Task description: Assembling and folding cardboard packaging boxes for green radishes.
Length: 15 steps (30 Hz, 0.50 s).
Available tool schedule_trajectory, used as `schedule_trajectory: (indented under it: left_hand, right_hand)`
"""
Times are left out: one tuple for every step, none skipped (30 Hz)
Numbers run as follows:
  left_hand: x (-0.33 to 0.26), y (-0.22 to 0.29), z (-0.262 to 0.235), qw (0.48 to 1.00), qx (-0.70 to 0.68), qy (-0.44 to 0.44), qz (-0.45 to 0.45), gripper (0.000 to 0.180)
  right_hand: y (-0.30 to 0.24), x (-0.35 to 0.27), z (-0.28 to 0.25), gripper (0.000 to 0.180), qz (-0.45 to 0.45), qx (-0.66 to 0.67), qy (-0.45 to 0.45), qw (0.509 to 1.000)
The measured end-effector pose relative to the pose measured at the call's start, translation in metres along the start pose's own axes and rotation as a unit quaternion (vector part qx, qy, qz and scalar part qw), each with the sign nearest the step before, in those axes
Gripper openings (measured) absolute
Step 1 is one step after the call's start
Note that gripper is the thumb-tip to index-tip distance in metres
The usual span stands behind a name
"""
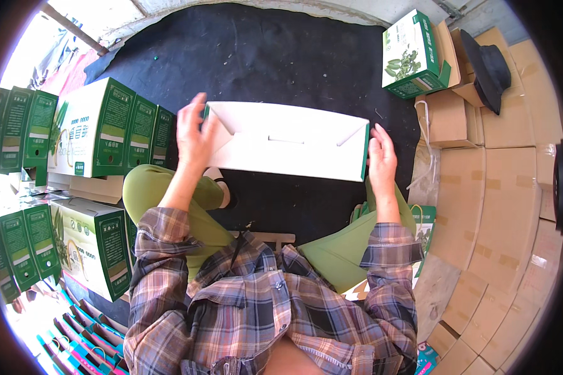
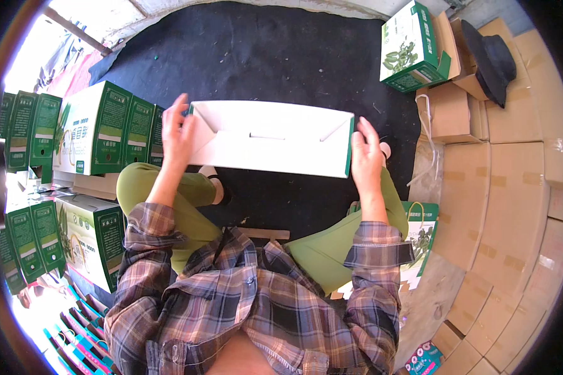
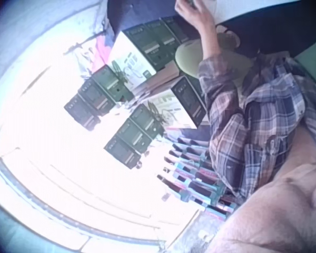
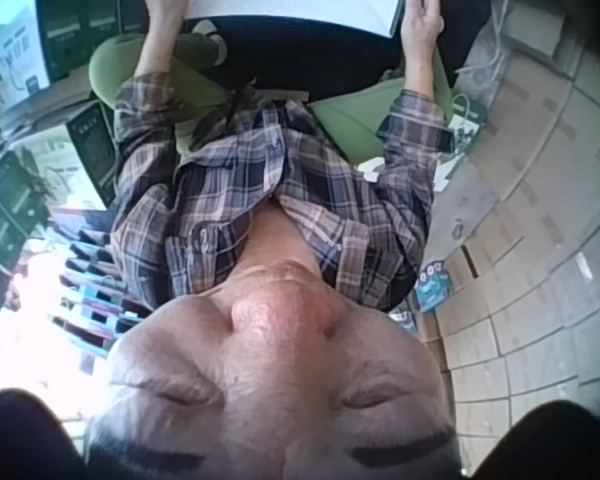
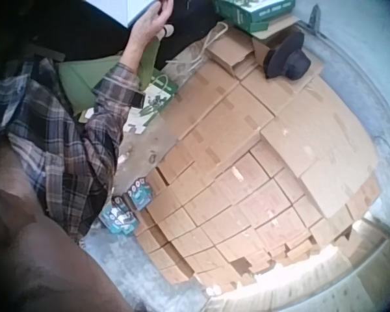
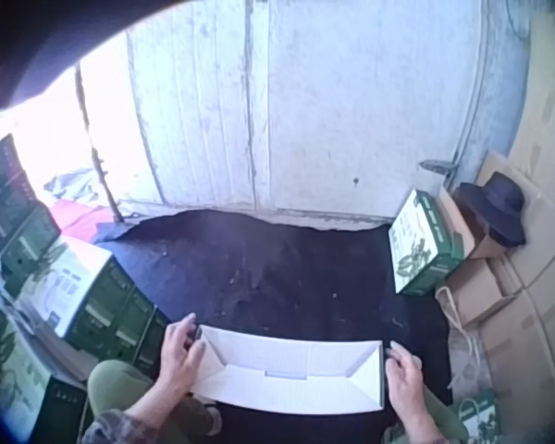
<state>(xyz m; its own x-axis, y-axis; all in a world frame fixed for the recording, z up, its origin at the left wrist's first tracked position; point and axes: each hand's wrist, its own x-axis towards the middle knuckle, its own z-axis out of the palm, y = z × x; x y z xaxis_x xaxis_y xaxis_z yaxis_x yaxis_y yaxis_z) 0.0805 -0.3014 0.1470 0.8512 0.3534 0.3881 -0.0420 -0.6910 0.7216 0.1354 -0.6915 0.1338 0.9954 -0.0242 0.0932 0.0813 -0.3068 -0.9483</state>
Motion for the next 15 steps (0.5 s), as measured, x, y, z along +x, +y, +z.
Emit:
schedule_trajectory:
  left_hand:
    - [0.002, -0.015, -0.002, 0.99, -0.077, 0.014, -0.121, 0.044]
    - [0.004, -0.029, -0.005, 0.959, -0.153, 0.028, -0.238, 0.041]
    - [0.005, -0.045, -0.003, 0.946, -0.169, 0.02, -0.276, 0.043]
    - [0.007, -0.039, -0.001, 0.897, -0.203, -0.043, -0.39, 0.048]
    - [0.008, -0.044, 0.001, 0.871, -0.205, -0.104, -0.434, 0.053]
    - [0.006, -0.055, 0.008, 0.84, -0.205, -0.165, -0.474, 0.058]
    - [-0.004, -0.066, 0.007, 0.812, -0.271, -0.211, -0.471, 0.065]
    - [-0.006, -0.079, 0.004, 0.753, -0.29, -0.252, -0.534, 0.068]
    - [-0.004, -0.073, 0.007, 0.748, -0.308, -0.25, -0.533, 0.066]
    - [-0.001, -0.064, 0.005, 0.744, -0.325, -0.247, -0.529, 0.063]
    - [0.003, -0.056, 0.002, 0.744, -0.325, -0.25, -0.527, 0.063]
    - [0.004, -0.049, -0.004, 0.735, -0.366, -0.246, -0.515, 0.059]
    - [0.005, -0.044, -0.008, 0.724, -0.406, -0.243, -0.502, 0.056]
    - [0.005, -0.042, -0.012, 0.724, -0.405, -0.243, -0.502, 0.056]
    - [0.004, -0.041, -0.019, 0.742, -0.425, -0.243, -0.458, 0.056]
  right_hand:
    - [0.001, 0.003, -0.005, 0.039, 0.106, 0.03, -0.008, 0.994]
    - [0.001, 0.006, -0.011, 0.04, 0.211, 0.058, -0.016, 0.976]
    - [0.016, 0.008, -0.009, 0.04, 0.251, 0.072, -0.03, 0.965]
    - [0.03, 0.01, -0.012, 0.038, 0.316, 0.053, -0.083, 0.944]
    - [0.05, 0.01, -0.011, 0.037, 0.364, 0.049, -0.109, 0.924]
    - [0.066, 0.01, -0.01, 0.036, 0.41, 0.043, -0.135, 0.901]
    - [0.067, 0.008, -0.002, 0.036, 0.407, 0.046, -0.141, 0.901]
    - [0.068, 0.002, 0.004, 0.036, 0.416, 0.087, -0.145, 0.894]
    - [0.069, -0.003, 0.003, 0.037, 0.427, 0.125, -0.14, 0.885]
    - [0.07, -0.003, 0.001, 0.037, 0.426, 0.126, -0.137, 0.885]
    - [0.07, -0.003, -0.003, 0.038, 0.424, 0.137, -0.127, 0.886]
    - [0.065, -0.002, -0.003, 0.039, 0.423, 0.149, -0.12, 0.886]
    - [0.059, 0.0, -0.003, 0.038, 0.417, 0.167, -0.133, 0.884]
    - [0.054, 0.001, -0.005, 0.038, 0.417, 0.168, -0.133, 0.883]
    - [0.036, 0.001, -0.007, 0.037, 0.382, 0.229, -0.11, 0.889]
